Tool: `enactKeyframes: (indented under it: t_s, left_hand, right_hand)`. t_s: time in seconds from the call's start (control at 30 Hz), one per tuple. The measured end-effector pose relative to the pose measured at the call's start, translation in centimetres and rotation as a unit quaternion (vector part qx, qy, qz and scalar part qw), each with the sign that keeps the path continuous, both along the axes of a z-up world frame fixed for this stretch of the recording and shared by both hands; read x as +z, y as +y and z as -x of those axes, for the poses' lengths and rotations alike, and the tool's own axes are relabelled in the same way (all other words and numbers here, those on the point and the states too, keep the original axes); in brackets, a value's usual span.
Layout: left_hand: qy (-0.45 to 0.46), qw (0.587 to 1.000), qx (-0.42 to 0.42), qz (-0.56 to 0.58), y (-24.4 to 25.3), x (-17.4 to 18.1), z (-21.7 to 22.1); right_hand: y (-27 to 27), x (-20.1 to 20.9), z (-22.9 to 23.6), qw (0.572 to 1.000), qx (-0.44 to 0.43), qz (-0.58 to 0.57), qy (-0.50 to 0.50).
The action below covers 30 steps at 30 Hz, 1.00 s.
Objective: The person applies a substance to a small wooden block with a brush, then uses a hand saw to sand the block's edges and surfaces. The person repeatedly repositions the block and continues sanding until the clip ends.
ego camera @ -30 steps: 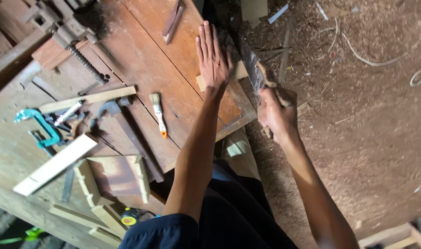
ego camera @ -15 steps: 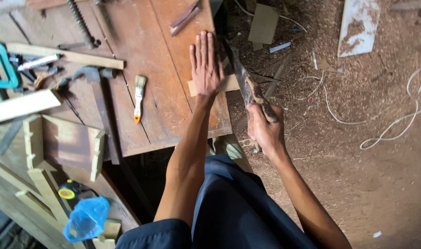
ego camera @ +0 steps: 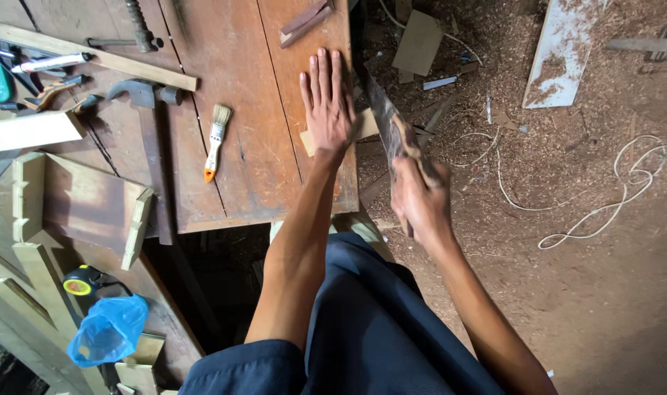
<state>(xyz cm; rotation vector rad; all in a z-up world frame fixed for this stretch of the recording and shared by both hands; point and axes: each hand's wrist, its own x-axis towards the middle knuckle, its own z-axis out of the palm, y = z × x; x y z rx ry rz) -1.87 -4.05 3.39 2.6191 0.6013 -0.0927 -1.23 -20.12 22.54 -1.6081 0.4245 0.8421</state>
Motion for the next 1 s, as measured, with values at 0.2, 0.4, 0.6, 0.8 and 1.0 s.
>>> enactKeyframes:
  t_s: [0.2, 0.4, 0.6, 0.8, 1.0]
  left_hand:
    - [-0.014, 1.000, 0.008, -0.003, 0.3, -0.2, -0.1]
    - [-0.014, 1.000, 0.005, 0.001, 0.5, -1.1, 0.2]
    - [-0.008, 1.000, 0.002, -0.006, 0.2, -1.2, -0.2]
    - [-0.015, 1.000, 0.010, 0.017, 0.5, -0.7, 0.0]
    - [-0.016, 1.000, 0.015, 0.020, 0.2, -0.3, 0.1]
  right_hand:
    - [-1.5, 10.1, 1.2, 0.999, 0.048, 0.012, -0.012]
    - [4.8, 0.7, -4.2, 0.998, -0.017, 0.063, 0.008]
    - [4.0, -9.9, -4.7, 0.997, -0.055, 0.029, 0.043]
    - [0.1, 2.1, -0.8, 0.997, -0.045, -0.047, 0.048]
    - [-2.1, 13.6, 0.5, 0.997, -0.029, -0.053, 0.058]
